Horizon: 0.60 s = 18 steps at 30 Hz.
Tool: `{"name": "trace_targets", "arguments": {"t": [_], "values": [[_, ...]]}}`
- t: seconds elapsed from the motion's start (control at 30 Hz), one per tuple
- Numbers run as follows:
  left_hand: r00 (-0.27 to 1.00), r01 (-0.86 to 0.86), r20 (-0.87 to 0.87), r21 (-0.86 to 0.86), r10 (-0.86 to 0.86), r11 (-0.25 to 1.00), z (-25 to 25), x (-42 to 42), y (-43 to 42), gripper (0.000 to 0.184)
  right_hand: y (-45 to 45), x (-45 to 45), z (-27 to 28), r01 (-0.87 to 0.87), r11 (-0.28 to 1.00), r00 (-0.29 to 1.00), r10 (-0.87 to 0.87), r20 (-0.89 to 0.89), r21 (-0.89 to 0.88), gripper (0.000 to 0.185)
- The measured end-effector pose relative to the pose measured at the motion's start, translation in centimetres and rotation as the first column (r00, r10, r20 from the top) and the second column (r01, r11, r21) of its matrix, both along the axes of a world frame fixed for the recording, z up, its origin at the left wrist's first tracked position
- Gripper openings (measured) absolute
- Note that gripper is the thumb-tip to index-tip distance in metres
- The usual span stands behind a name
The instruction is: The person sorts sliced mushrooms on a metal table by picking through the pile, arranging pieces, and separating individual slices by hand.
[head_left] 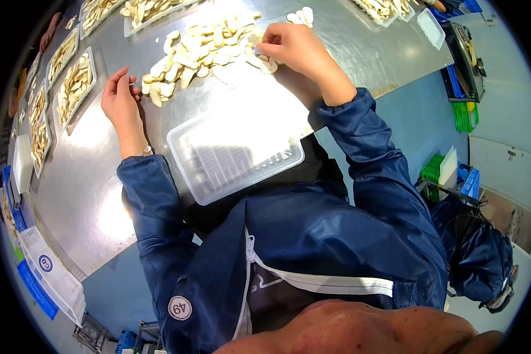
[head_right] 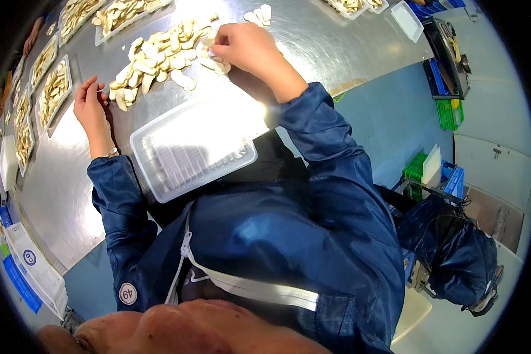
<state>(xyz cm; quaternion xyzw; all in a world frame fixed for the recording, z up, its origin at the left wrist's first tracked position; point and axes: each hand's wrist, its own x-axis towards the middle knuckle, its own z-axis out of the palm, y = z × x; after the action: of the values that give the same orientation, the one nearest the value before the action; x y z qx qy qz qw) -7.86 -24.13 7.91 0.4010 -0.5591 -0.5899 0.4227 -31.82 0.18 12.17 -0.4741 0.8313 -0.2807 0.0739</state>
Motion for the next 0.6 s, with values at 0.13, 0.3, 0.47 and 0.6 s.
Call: {"name": "trace_targets", "arguments": {"t": [0.13,0.3,0.47,0.6], "values": [[1.000,0.005,0.019,-0.037,-0.005,0.999,0.2,0.0,0.2,0.017,2.1,-0.1,0.8,0.067,0.997,0.970,-0.072,-0.233,-0.031,0.024],[1.000,0.002,0.023,-0.014,-0.002,1.000,0.3,-0.1,0.2,0.018,4.1,1.2,2.0,0.049,0.998,0.980,-0.057,-0.191,-0.043,0.025],[1.000,0.018,0.010,0.003,-0.018,1.000,-0.1,-0.1,-0.1,0.020,5.8,0.1,1.4,0.101,0.985,0.991,-0.111,-0.072,-0.138,0.026],[0.998,0.012,0.054,-0.033,-0.010,0.999,-0.1,0.1,-0.1,0.021,4.8,1.8,0.1,0.003,0.994,0.997,-0.011,-0.078,-0.106,0.021]]}}
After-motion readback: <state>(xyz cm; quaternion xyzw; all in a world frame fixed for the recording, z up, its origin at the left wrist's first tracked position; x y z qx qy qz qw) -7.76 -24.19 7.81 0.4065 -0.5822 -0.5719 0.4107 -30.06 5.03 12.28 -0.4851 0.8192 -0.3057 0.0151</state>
